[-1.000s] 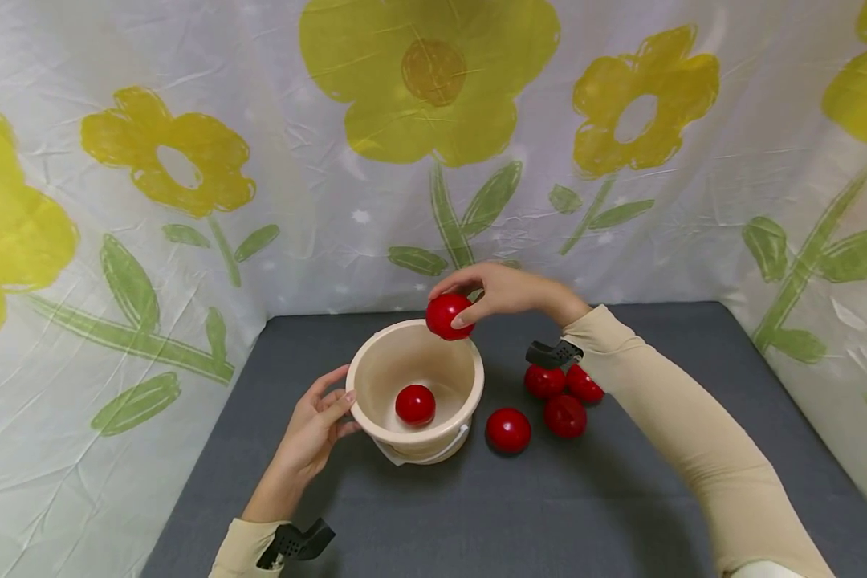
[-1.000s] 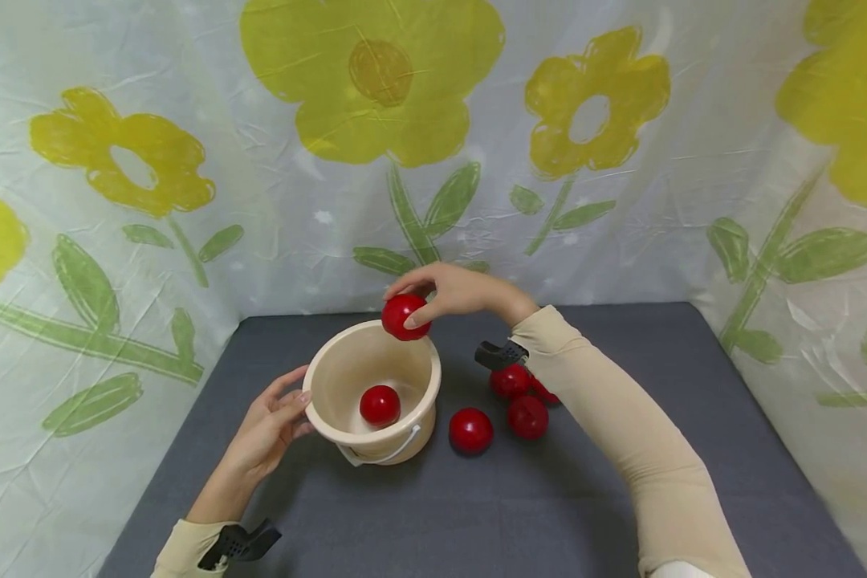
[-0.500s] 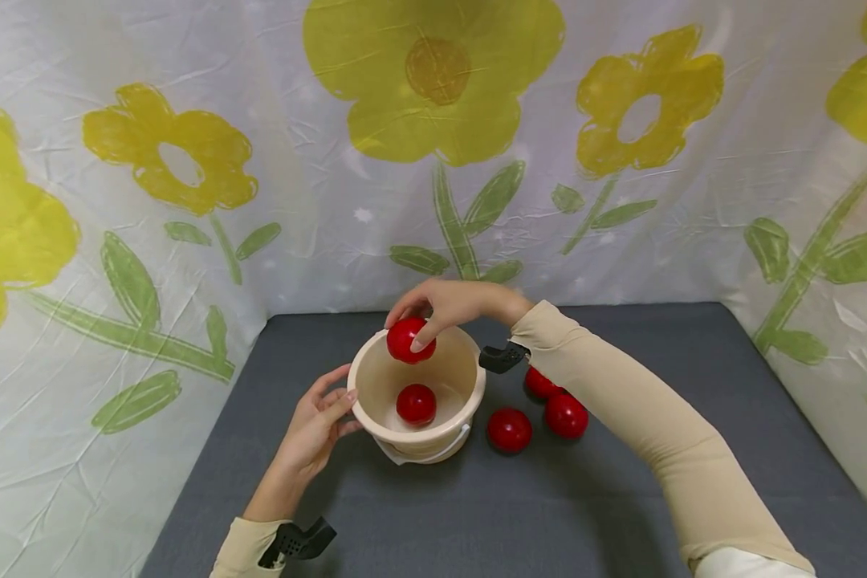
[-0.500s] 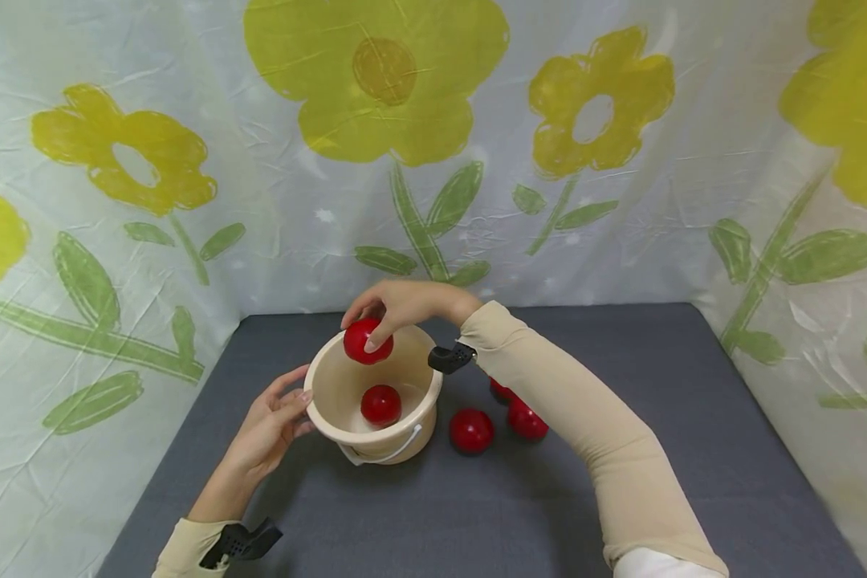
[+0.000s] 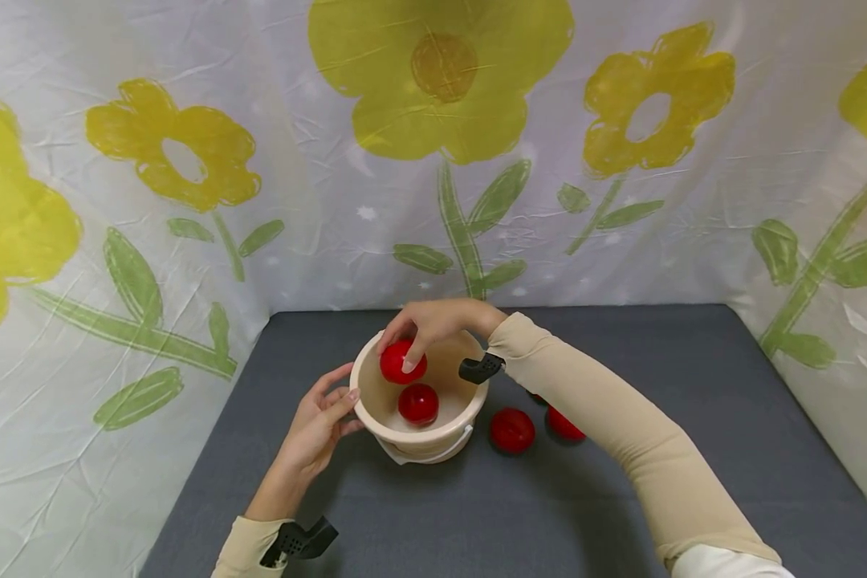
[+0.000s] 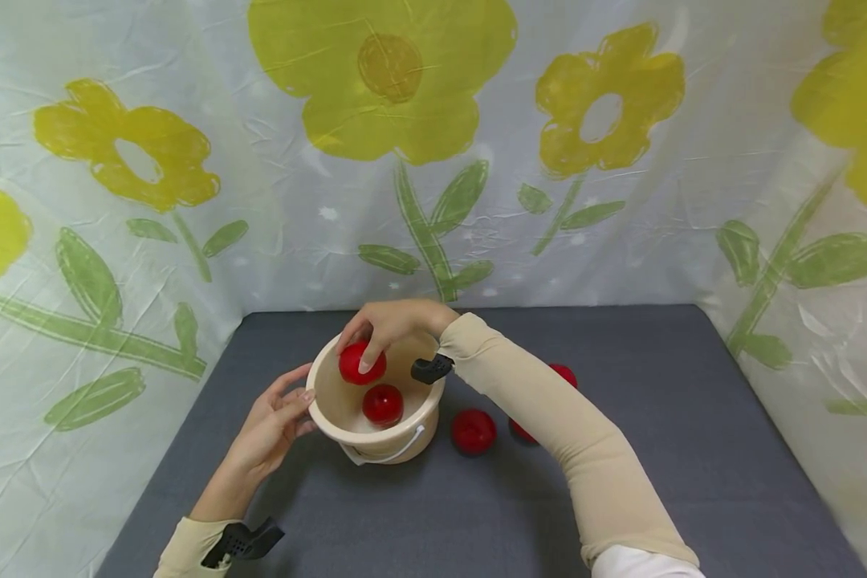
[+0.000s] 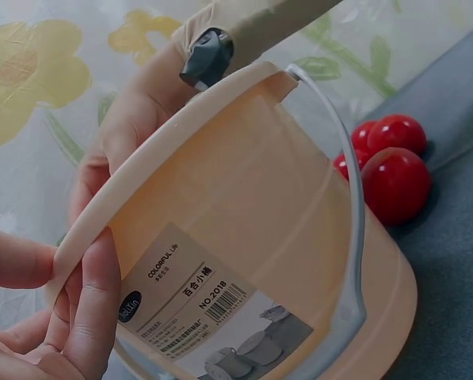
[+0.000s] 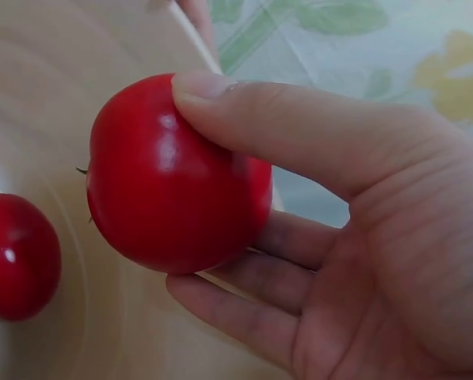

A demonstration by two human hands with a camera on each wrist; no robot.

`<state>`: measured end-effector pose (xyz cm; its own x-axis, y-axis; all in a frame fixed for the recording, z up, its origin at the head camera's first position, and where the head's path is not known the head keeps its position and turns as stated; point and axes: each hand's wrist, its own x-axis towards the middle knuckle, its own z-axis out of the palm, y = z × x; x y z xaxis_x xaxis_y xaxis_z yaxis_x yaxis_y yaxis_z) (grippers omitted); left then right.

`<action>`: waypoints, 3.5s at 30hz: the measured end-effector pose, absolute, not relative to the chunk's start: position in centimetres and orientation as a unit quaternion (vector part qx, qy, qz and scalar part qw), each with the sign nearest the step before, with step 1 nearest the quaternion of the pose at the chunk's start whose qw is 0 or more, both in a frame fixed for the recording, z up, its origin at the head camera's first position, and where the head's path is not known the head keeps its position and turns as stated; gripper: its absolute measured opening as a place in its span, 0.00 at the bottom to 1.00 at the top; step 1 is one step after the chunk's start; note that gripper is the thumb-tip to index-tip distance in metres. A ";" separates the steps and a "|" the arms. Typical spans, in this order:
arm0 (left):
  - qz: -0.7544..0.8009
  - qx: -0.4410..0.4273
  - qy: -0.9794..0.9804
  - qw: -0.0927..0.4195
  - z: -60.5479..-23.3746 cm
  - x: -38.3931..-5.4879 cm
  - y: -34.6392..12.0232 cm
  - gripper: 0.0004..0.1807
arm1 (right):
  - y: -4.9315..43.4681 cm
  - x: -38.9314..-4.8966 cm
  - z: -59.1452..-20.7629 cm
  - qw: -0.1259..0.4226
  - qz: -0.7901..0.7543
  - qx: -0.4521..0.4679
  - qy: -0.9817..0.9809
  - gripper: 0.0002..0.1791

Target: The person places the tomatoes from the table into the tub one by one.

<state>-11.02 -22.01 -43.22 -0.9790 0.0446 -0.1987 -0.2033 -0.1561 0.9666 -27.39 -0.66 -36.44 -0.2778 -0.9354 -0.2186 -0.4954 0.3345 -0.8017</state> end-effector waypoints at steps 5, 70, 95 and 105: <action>0.758 -0.058 0.644 0.084 -43.2 -11.1 -22.1 0.32 | -1.1 -26.9 -37.5 0.389 -0.324 -0.447 0.737 0.26; 0.760 -0.054 0.643 0.075 -43.5 -11.1 -22.0 0.31 | 10.7 -27.0 -34.4 0.293 -0.407 -0.436 0.747 0.29; 0.759 -0.056 0.644 0.073 -43.3 -11.0 -22.0 0.31 | 21.3 -25.4 -44.3 0.310 -0.368 -0.292 0.827 0.37; 0.762 -0.058 0.641 0.072 -43.3 -10.9 -21.9 0.32 | 21.8 -25.5 -46.6 0.309 -0.369 -0.286 0.828 0.34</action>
